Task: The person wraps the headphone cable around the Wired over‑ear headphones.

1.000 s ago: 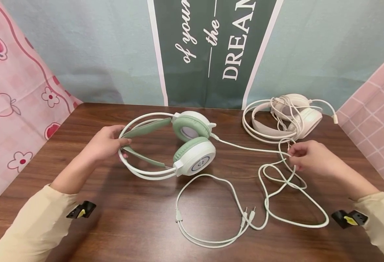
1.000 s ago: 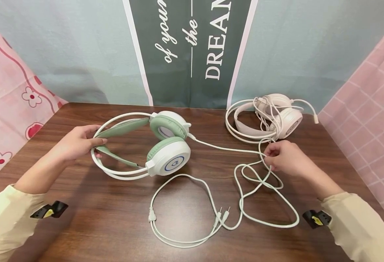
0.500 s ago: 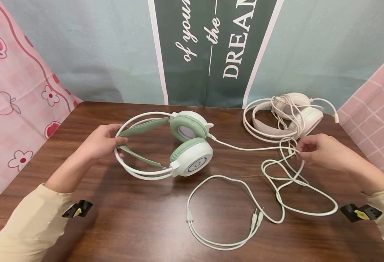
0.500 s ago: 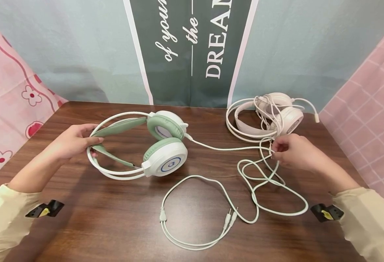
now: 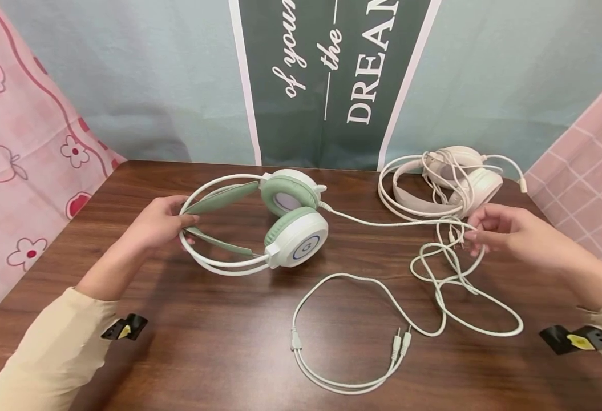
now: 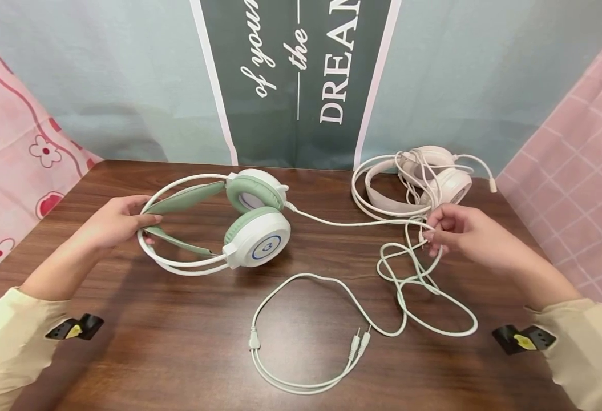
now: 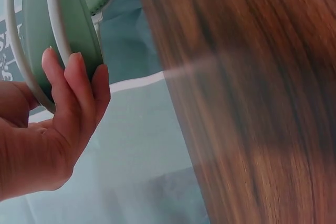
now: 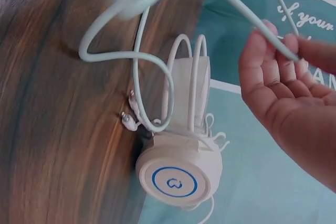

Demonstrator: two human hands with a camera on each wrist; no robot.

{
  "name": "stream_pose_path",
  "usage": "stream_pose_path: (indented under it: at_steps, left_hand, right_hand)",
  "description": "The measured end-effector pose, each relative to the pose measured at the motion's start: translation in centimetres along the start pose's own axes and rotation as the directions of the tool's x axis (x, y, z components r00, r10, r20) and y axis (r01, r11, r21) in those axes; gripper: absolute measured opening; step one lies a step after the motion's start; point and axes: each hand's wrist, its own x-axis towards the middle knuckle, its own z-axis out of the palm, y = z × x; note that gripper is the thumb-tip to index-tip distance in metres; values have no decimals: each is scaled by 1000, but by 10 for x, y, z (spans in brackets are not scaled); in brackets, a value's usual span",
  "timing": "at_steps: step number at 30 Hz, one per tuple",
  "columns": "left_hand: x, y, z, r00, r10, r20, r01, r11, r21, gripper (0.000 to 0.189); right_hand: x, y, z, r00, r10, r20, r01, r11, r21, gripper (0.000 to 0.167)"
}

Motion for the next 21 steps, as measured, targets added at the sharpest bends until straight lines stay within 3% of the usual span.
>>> stream_pose_path:
  at_steps: [5, 8, 10, 12, 15, 16, 21]
  left_hand:
    - [-3, -4, -10, 1000, 17, -23, -18, 1000, -17, 38]
    - [-5, -4, -15, 999, 31, -26, -31, 999, -16, 38]
    - [-7, -2, -19, 999, 39, -28, -39, 999, -9, 38]
    - [-9, -1, -23, 998, 40, -39, -40, 999, 4, 38]
    - [-12, 2, -29, 998, 37, -54, -35, 999, 26, 38]
    - [-13, 3, -31, 998, 33, -61, -32, 999, 26, 39]
    - [-16, 6, -37, 996, 41, -83, -39, 999, 20, 41]
  right_hand:
    - [-3, 2, -1, 997, -57, 55, 63, 992, -105, 20]
    - [-4, 3, 0, 997, -70, 34, 76, 977, -202, 24]
    - [-4, 2, 0, 997, -72, -22, 60, 933, -355, 26]
    - [-5, 0, -1, 994, -62, -85, 12, 871, -492, 26]
    - [-7, -4, -8, 988, -28, -155, -76, 780, -621, 23]
    - [-8, -6, -10, 986, -8, -166, -99, 776, -623, 22]
    - [-10, -18, -21, 979, 116, -170, -182, 874, -451, 18]
